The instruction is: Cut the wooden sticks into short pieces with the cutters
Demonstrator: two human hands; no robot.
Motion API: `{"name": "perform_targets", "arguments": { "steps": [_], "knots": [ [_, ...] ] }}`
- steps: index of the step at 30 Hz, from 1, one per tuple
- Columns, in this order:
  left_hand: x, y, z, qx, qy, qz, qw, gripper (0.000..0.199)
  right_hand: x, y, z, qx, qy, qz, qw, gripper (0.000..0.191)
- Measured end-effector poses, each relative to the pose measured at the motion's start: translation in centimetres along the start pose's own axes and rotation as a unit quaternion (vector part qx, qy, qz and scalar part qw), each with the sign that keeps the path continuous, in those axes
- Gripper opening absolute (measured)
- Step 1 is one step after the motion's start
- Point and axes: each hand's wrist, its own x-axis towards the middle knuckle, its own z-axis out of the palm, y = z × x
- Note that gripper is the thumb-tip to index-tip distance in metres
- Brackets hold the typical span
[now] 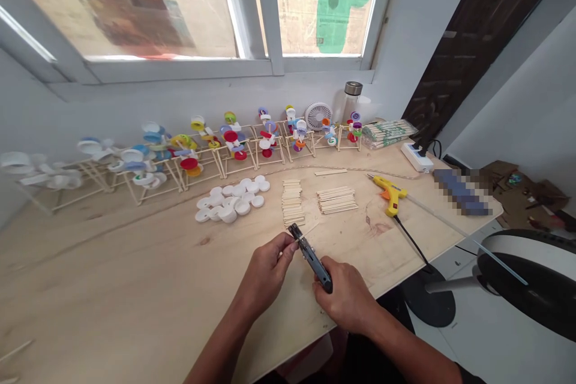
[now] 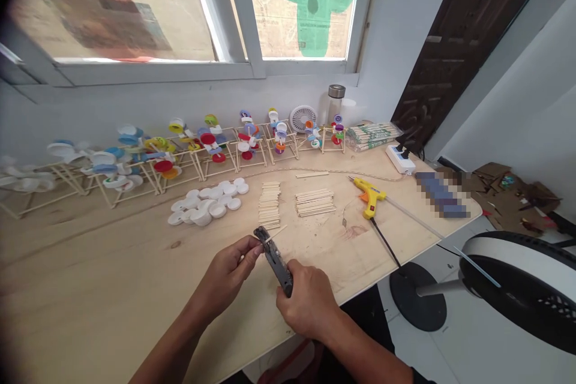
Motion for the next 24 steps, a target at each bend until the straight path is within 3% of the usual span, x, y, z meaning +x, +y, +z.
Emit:
{"name": "perform_targets", "arguments": {
  "steps": [7,17,21,24],
  "knots": [
    [0.5,-0.8,0.9,0.029,0.023,0.022,0.999,0.026,0.4,0.2,0.7,-0.083,0.016,0.022,0.996,0.011],
    [-1.1,-0.3,1.2,0.146,0.067,0.026,0.987,0.026,-0.3,-0.1,-0.1,-0.038,0.007,0.001,0.999,0.014],
    [-1.4,0.1,0.9,0.093,0.062,0.013,0.994,0.027,-0.5,-0.1,-0.3,-0.02,0.003,-0.002,1.0,0.015],
    [-1.2,0.5,0.6,-0.008,0.013,-0.033,0.999,0.031,-0.7,0.0,-0.5,-0.004,-0.003,-0.01,1.0,0.014]
  ]
}}
